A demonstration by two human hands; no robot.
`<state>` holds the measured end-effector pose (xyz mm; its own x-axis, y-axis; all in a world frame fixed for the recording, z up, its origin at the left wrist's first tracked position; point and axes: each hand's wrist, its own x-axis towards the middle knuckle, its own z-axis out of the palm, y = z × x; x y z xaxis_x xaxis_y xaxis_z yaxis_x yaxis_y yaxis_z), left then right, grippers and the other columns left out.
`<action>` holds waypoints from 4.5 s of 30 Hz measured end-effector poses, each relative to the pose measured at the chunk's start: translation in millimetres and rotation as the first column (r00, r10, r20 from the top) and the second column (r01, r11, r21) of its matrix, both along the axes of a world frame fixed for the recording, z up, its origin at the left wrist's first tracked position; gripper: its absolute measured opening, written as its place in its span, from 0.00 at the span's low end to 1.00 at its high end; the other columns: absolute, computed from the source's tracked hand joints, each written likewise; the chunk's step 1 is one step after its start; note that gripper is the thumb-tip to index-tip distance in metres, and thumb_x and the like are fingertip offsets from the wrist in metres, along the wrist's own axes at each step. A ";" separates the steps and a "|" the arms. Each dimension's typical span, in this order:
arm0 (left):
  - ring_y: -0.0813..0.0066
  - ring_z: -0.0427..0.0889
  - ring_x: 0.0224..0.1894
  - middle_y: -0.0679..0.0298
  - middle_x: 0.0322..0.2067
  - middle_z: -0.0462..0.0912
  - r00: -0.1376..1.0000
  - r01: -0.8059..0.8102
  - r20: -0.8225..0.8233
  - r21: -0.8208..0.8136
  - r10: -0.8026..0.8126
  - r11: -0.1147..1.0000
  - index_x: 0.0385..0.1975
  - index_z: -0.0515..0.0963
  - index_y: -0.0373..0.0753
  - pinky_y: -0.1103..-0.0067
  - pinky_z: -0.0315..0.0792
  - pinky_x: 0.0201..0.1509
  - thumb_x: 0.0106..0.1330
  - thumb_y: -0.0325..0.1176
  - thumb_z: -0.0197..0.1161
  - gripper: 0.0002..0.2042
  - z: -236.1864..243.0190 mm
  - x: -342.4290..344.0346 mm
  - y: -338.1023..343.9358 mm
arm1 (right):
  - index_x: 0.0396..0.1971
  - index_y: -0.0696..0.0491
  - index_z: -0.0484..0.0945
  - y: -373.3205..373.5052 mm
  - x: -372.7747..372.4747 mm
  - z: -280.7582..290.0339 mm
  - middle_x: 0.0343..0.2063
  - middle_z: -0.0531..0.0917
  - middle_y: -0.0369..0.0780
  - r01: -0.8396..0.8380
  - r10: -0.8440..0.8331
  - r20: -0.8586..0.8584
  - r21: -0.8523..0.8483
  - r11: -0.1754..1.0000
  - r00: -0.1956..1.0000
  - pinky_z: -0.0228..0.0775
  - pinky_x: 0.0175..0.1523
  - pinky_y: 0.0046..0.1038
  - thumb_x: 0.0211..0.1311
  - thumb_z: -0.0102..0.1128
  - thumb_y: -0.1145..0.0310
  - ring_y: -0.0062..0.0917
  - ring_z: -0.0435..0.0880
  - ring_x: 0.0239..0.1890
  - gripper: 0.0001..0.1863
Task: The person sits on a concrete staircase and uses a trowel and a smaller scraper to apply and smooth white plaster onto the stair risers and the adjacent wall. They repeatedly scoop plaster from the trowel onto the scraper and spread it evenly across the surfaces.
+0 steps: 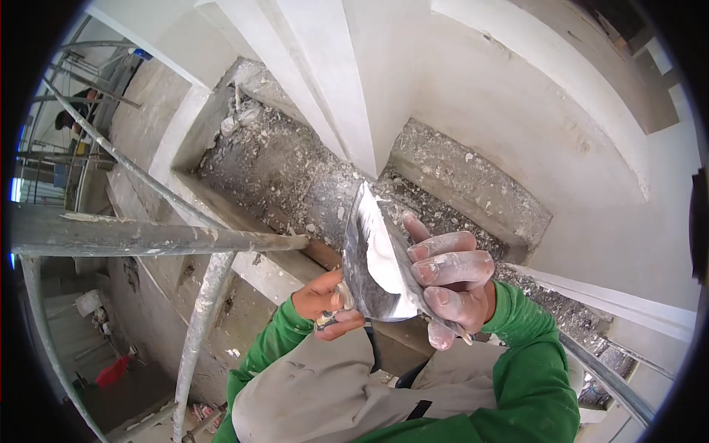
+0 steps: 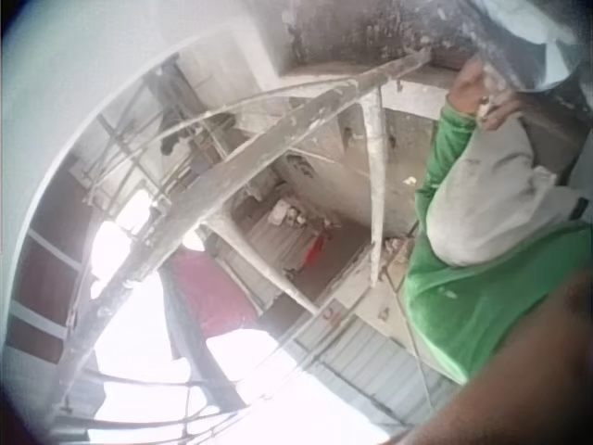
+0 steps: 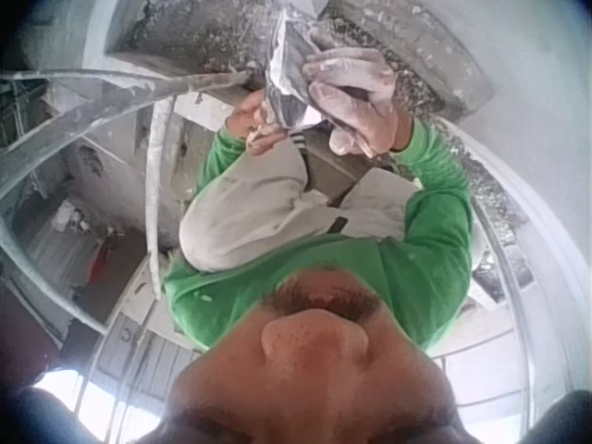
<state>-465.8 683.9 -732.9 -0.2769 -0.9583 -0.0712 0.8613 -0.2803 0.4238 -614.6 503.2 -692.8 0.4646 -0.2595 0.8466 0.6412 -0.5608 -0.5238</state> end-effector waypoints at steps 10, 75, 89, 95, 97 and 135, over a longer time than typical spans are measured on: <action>0.79 0.74 0.21 0.66 0.22 0.75 0.395 0.206 0.862 -0.421 0.319 0.883 0.40 0.75 0.34 0.82 0.65 0.22 0.62 0.33 0.61 0.11 4.5 36.7 -19.9 | 0.40 0.54 0.72 -56.1 -2.8 -40.3 0.28 0.72 0.34 -0.014 0.436 -0.232 0.871 0.491 0.870 0.66 0.33 0.20 0.67 0.47 0.54 0.17 0.70 0.28 0.17; 0.79 0.69 0.18 0.62 0.23 0.72 0.670 -0.252 0.736 0.103 0.097 0.962 0.44 0.64 0.32 0.83 0.65 0.22 0.63 0.26 0.54 0.12 -2.8 46.9 55.6 | 0.31 0.58 0.68 -212.2 114.1 -31.4 0.33 0.71 0.43 0.299 0.257 -0.421 0.864 0.405 0.870 0.77 0.47 0.41 0.50 0.53 0.69 0.35 0.76 0.38 0.10; 0.77 0.69 0.14 0.60 0.21 0.72 0.811 -0.195 0.558 -0.022 0.174 0.981 0.48 0.64 0.31 0.82 0.64 0.18 0.63 0.32 0.56 0.17 -14.1 28.2 25.1 | 0.35 0.59 0.70 -149.7 68.4 91.2 0.34 0.72 0.43 0.424 -0.154 -0.672 0.257 0.868 0.724 0.71 0.45 0.35 0.51 0.51 0.70 0.32 0.74 0.37 0.12; 0.74 0.66 0.09 0.59 0.17 0.68 0.930 -0.329 0.171 0.002 0.324 0.944 0.43 0.65 0.27 0.81 0.58 0.06 0.60 0.34 0.61 0.19 2.6 17.6 9.9 | 0.50 0.64 0.71 -34.0 43.9 9.8 0.47 0.72 0.50 0.054 -0.051 0.039 -0.077 0.996 0.998 0.65 0.51 0.33 0.59 0.42 0.77 0.33 0.73 0.47 0.19; 0.75 0.66 0.09 0.59 0.17 0.68 0.936 -0.314 0.186 0.059 0.299 0.947 0.41 0.66 0.25 0.81 0.58 0.07 0.59 0.32 0.61 0.18 11.1 23.5 21.2 | 0.52 0.62 0.70 -8.7 41.5 -9.4 0.50 0.70 0.50 -0.152 0.151 -0.022 -0.080 0.985 0.988 0.63 0.54 0.36 0.58 0.44 0.79 0.34 0.71 0.50 0.20; 0.73 0.70 0.12 0.54 0.20 0.74 0.653 -0.520 0.567 -0.147 0.503 0.841 0.54 0.60 0.26 0.79 0.62 0.15 0.57 0.31 0.62 0.28 10.9 35.8 77.4 | 0.34 0.54 0.71 -151.1 102.8 -117.0 0.36 0.72 0.40 0.296 0.344 -0.338 0.940 0.171 0.876 0.69 0.52 0.45 0.51 0.54 0.65 0.33 0.73 0.42 0.12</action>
<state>-430.1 761.3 -722.0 0.3572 -0.9311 -0.0736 0.4746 0.1131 0.8729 -511.7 352.1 -809.8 0.6529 -0.6662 -0.3603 0.1959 0.6081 -0.7693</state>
